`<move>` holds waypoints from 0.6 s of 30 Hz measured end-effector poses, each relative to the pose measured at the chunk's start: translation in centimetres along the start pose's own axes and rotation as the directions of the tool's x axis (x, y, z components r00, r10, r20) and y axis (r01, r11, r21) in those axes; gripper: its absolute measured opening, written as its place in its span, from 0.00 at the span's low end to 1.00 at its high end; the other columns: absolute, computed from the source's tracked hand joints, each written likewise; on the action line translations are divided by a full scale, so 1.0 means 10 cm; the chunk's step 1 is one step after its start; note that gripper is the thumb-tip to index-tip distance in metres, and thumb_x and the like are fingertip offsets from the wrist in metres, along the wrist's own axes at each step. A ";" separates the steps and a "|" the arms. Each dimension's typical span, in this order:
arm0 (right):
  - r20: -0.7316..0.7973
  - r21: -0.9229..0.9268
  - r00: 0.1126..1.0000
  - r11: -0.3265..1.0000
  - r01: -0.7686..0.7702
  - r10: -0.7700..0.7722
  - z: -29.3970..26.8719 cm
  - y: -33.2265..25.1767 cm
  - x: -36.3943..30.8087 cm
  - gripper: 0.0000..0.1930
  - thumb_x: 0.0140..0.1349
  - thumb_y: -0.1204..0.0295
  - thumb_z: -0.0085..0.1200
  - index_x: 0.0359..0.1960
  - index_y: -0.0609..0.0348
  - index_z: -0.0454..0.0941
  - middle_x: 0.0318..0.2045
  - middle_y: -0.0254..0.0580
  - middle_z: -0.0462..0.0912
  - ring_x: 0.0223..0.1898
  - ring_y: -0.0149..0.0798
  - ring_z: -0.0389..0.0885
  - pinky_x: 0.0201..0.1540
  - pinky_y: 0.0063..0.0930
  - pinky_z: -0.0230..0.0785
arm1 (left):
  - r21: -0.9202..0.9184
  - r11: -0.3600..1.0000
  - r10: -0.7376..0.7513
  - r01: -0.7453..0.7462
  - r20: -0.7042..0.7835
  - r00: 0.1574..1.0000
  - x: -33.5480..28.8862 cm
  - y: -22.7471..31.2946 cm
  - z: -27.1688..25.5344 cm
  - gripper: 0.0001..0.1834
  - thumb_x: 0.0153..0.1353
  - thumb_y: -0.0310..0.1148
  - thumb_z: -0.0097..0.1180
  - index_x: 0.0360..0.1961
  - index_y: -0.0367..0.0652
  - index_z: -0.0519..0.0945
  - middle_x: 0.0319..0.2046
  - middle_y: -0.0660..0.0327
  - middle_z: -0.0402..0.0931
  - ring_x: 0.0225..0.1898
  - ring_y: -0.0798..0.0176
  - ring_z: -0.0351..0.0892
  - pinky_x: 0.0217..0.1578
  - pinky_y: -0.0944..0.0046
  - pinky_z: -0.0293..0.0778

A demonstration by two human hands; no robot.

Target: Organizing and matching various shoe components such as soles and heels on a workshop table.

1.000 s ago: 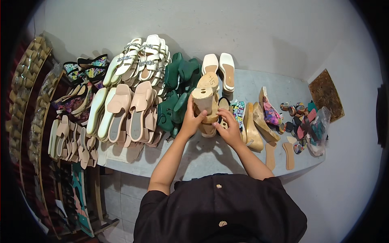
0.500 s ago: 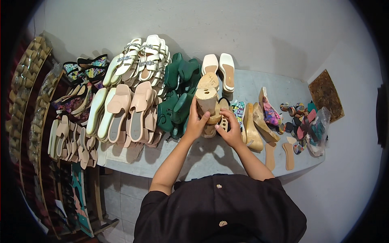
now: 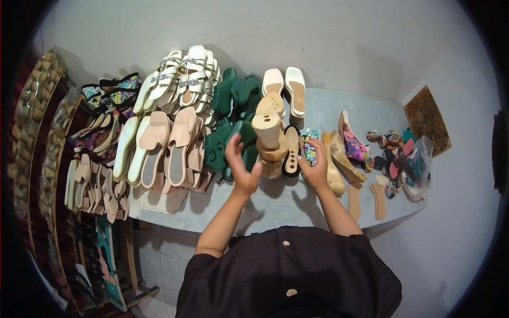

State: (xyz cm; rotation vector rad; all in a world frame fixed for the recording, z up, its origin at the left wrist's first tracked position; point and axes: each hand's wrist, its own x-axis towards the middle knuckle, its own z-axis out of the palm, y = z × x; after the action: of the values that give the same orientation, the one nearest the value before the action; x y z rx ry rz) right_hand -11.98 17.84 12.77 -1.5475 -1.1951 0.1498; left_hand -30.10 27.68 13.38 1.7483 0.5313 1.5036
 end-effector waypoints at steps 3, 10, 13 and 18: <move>0.044 -0.228 0.997 0.972 -0.054 0.066 -0.19 0.24 -0.13 0.29 0.42 0.65 0.62 0.49 0.57 0.69 0.52 0.49 0.68 0.58 0.52 0.62 0.63 0.51 0.43 | 0.217 0.920 0.340 -0.327 -0.025 0.940 -0.59 -0.14 -0.07 0.35 0.52 0.39 0.58 0.56 0.37 0.57 0.52 0.50 0.60 0.55 0.53 0.62 0.52 0.52 0.60; 0.218 -0.700 0.890 0.700 -0.143 0.400 -0.31 0.63 -0.88 0.42 0.40 0.61 0.64 0.60 0.49 0.59 0.56 0.41 0.66 0.64 0.48 0.53 0.57 0.75 0.26 | 0.257 0.940 0.025 -0.224 0.605 0.796 -1.03 0.13 0.54 0.27 0.50 0.25 0.55 0.54 0.39 0.66 0.50 0.50 0.66 0.53 0.46 0.66 0.51 0.49 0.64; 0.147 -0.614 0.936 0.771 -0.166 0.318 -0.36 0.81 -0.95 0.36 0.44 0.63 0.61 0.58 0.53 0.63 0.52 0.42 0.72 0.63 0.48 0.57 0.56 0.73 0.22 | 0.499 0.841 -0.150 -0.209 0.586 0.796 -1.10 0.06 0.74 0.30 0.53 0.25 0.52 0.59 0.42 0.62 0.57 0.49 0.61 0.60 0.46 0.60 0.56 0.49 0.59; 0.003 -0.382 0.992 0.917 -0.117 0.128 -0.34 0.77 -0.67 0.22 0.52 0.70 0.56 0.50 0.51 0.68 0.45 0.40 0.79 0.58 0.41 0.68 0.61 0.61 0.21 | 0.592 0.801 -0.281 -0.087 0.500 0.819 -1.24 -0.14 0.88 0.30 0.56 0.23 0.42 0.62 0.31 0.54 0.62 0.42 0.51 0.65 0.42 0.49 0.61 0.46 0.52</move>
State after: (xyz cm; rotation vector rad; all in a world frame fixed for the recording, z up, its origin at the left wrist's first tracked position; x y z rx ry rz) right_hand -8.43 11.63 4.70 -1.9685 -1.1967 0.0192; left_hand -24.18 17.17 4.07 2.4787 0.8156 0.6727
